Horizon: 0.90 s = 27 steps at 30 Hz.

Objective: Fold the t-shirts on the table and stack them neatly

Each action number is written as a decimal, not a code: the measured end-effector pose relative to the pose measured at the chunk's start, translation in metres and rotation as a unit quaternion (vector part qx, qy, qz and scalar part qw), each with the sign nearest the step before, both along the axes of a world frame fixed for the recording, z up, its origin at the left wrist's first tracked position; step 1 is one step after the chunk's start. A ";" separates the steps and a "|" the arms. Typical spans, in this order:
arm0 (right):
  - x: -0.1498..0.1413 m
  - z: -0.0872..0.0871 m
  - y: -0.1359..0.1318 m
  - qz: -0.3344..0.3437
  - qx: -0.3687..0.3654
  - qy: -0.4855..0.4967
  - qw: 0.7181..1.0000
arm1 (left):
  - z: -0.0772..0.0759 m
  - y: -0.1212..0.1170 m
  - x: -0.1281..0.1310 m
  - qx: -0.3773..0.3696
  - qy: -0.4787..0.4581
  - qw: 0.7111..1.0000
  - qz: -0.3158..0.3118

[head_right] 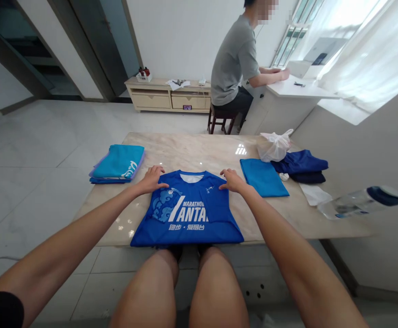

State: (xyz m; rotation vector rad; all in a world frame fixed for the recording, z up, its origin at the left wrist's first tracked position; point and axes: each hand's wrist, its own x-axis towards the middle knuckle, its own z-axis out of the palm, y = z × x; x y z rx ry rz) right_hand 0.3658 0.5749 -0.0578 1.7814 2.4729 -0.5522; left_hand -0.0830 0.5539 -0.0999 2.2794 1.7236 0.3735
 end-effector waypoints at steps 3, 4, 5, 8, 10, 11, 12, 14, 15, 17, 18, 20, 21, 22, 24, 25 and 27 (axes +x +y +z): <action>-0.004 -0.008 0.032 -0.006 -0.059 -0.028 0.998 | 0.002 0.026 0.002 -0.071 -0.008 0.997 0.009; -0.005 -0.011 0.040 -0.007 -0.081 -0.030 0.996 | 0.002 0.031 0.003 -0.097 -0.014 0.995 0.004; -0.006 -0.014 0.046 -0.007 -0.102 -0.028 0.994 | 0.002 0.035 0.004 -0.116 -0.016 0.993 -0.003; -0.010 -0.018 0.055 -0.004 -0.144 -0.030 0.989 | 0.003 0.039 0.008 -0.153 0.010 0.988 -0.012; -0.015 -0.016 0.052 -0.003 -0.144 -0.051 0.988 | 0.005 0.036 0.012 -0.178 0.031 0.983 -0.002; -0.019 -0.013 0.048 0.001 -0.139 -0.069 0.988 | 0.007 0.033 0.015 -0.193 0.036 0.981 0.003; -0.023 -0.010 0.043 0.006 -0.133 -0.088 0.987 | 0.010 0.029 0.017 -0.206 0.036 0.978 0.005; -0.032 -0.002 0.032 0.019 -0.120 -0.118 0.986 | 0.017 0.019 0.022 -0.230 0.029 0.973 -0.004; -0.036 0.003 0.025 0.025 -0.112 -0.127 0.985 | 0.022 0.013 0.024 -0.240 0.024 0.970 -0.012; -0.043 0.012 0.013 0.027 -0.091 -0.133 0.987 | 0.031 0.000 0.026 -0.247 0.011 0.969 -0.025; -0.046 0.015 0.006 0.027 -0.080 -0.132 0.988 | 0.036 -0.007 0.027 -0.244 0.007 0.969 -0.029; -0.048 0.022 -0.006 0.030 -0.057 -0.128 0.990 | 0.044 -0.019 0.027 -0.229 0.005 0.973 -0.029; -0.048 0.024 -0.011 0.032 -0.046 -0.125 0.991 | 0.048 -0.024 0.026 -0.219 0.008 0.975 -0.026; -0.048 0.026 -0.015 0.036 -0.035 -0.120 0.991 | 0.052 -0.027 0.025 -0.208 0.013 0.978 -0.021; -0.046 0.031 -0.019 0.041 -0.011 -0.108 0.993 | 0.059 -0.029 0.023 -0.183 0.021 0.983 -0.008; -0.045 0.033 -0.018 0.042 0.002 -0.102 0.994 | 0.062 -0.026 0.021 -0.170 0.022 0.985 0.000; -0.043 0.039 -0.011 0.040 0.026 -0.093 0.994 | 0.071 -0.015 0.019 -0.139 0.023 0.990 0.016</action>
